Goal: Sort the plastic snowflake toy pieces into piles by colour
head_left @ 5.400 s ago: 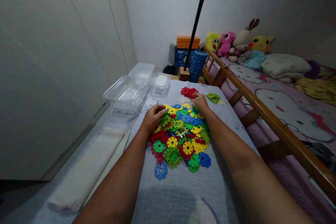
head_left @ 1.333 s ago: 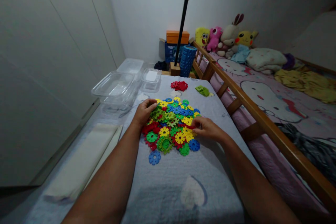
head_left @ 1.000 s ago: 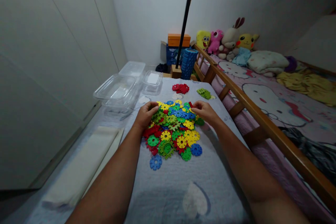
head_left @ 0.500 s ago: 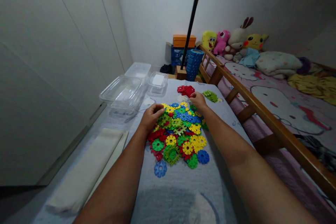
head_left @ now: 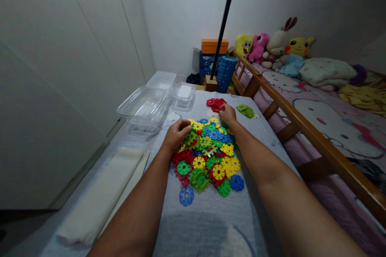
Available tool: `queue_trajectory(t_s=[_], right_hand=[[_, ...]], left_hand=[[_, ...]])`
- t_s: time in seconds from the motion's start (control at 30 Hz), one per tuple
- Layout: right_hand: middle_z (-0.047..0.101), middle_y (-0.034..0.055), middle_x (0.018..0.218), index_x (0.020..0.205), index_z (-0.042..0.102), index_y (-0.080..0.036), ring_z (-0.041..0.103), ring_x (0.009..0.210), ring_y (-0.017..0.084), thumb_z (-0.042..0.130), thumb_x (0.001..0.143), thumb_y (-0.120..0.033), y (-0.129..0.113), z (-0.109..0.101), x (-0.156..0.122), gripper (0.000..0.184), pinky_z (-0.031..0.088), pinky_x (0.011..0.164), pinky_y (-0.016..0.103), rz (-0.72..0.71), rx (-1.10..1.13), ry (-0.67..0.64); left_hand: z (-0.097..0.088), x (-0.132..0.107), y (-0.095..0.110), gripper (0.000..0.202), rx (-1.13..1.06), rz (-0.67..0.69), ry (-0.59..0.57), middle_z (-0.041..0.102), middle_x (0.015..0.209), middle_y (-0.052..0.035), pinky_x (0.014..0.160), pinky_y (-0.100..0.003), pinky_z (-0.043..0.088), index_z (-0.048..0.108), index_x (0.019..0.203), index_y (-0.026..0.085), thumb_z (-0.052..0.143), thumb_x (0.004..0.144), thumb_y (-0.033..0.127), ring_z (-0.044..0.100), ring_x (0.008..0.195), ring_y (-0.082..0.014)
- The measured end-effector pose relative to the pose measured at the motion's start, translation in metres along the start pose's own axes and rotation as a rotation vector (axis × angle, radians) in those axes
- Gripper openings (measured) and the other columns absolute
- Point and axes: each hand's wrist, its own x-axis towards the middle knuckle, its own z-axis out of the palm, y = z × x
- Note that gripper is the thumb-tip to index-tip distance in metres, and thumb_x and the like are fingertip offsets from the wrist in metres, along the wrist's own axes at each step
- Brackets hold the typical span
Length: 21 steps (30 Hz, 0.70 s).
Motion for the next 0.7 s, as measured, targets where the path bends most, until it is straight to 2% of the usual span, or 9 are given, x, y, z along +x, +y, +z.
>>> queue_trajectory(t_s=[0.2, 0.3, 0.43, 0.53, 0.63, 0.7], right_hand=[[0.077, 0.0041, 0.089, 0.081, 0.075, -0.019, 0.067, 0.088, 0.019, 0.051, 0.074, -0.008, 0.000, -0.006, -0.008, 0.027, 0.049, 0.084, 0.026, -0.107, 0.047, -0.111], [0.078, 0.0041, 0.094, 0.087, 0.077, -0.019, 0.068, 0.090, 0.019, 0.050, 0.075, -0.008, -0.003, -0.010, -0.012, 0.031, 0.049, 0.086, 0.026, -0.118, 0.063, -0.148], [0.077, 0.0045, 0.094, 0.098, 0.077, -0.016, 0.067, 0.083, 0.017, 0.053, 0.076, -0.009, -0.006, -0.021, -0.021, 0.033, 0.050, 0.083, 0.025, -0.115, 0.108, -0.206], [0.076, 0.0054, 0.094, 0.101, 0.076, -0.014, 0.064, 0.078, 0.016, 0.056, 0.077, -0.012, -0.005, -0.036, -0.034, 0.031, 0.049, 0.078, 0.026, -0.134, 0.145, -0.229], [0.074, 0.0052, 0.091, 0.094, 0.075, -0.015, 0.061, 0.075, 0.016, 0.059, 0.076, -0.016, -0.006, -0.058, -0.052, 0.024, 0.048, 0.075, 0.026, -0.176, 0.157, -0.252], [0.071, 0.0036, 0.085, 0.086, 0.073, -0.016, 0.059, 0.073, 0.015, 0.061, 0.076, -0.019, -0.007, -0.076, -0.067, 0.017, 0.046, 0.071, 0.026, -0.211, 0.168, -0.314]], left_hand=[[0.000, 0.000, 0.001, 0.036, 0.015, 0.003, 0.008, 0.068, 0.087, -0.0020, 0.080, -0.033, 0.048, 0.069, 0.093, 0.018, 0.074, 0.071, 0.047, 0.062, 0.083, -0.0195], [0.000, 0.000, -0.001, 0.037, 0.012, 0.000, 0.006, 0.069, 0.088, -0.0025, 0.080, -0.033, 0.049, 0.070, 0.094, 0.018, 0.074, 0.071, 0.047, 0.063, 0.084, -0.0199], [-0.001, 0.002, -0.005, 0.037, 0.006, -0.001, 0.000, 0.069, 0.089, -0.0027, 0.080, -0.033, 0.049, 0.070, 0.094, 0.018, 0.075, 0.071, 0.047, 0.063, 0.084, -0.0199], [-0.001, 0.003, -0.006, 0.037, 0.007, 0.006, 0.002, 0.069, 0.089, -0.0025, 0.080, -0.033, 0.049, 0.070, 0.095, 0.018, 0.075, 0.071, 0.047, 0.063, 0.084, -0.0198], [-0.001, 0.003, -0.005, 0.038, 0.004, 0.004, 0.000, 0.069, 0.089, -0.0025, 0.081, -0.033, 0.049, 0.069, 0.094, 0.018, 0.075, 0.070, 0.047, 0.063, 0.085, -0.0200], [-0.001, 0.003, -0.005, 0.039, 0.006, 0.001, 0.000, 0.069, 0.090, -0.0028, 0.081, -0.033, 0.049, 0.069, 0.094, 0.018, 0.075, 0.070, 0.048, 0.063, 0.085, -0.0201]])
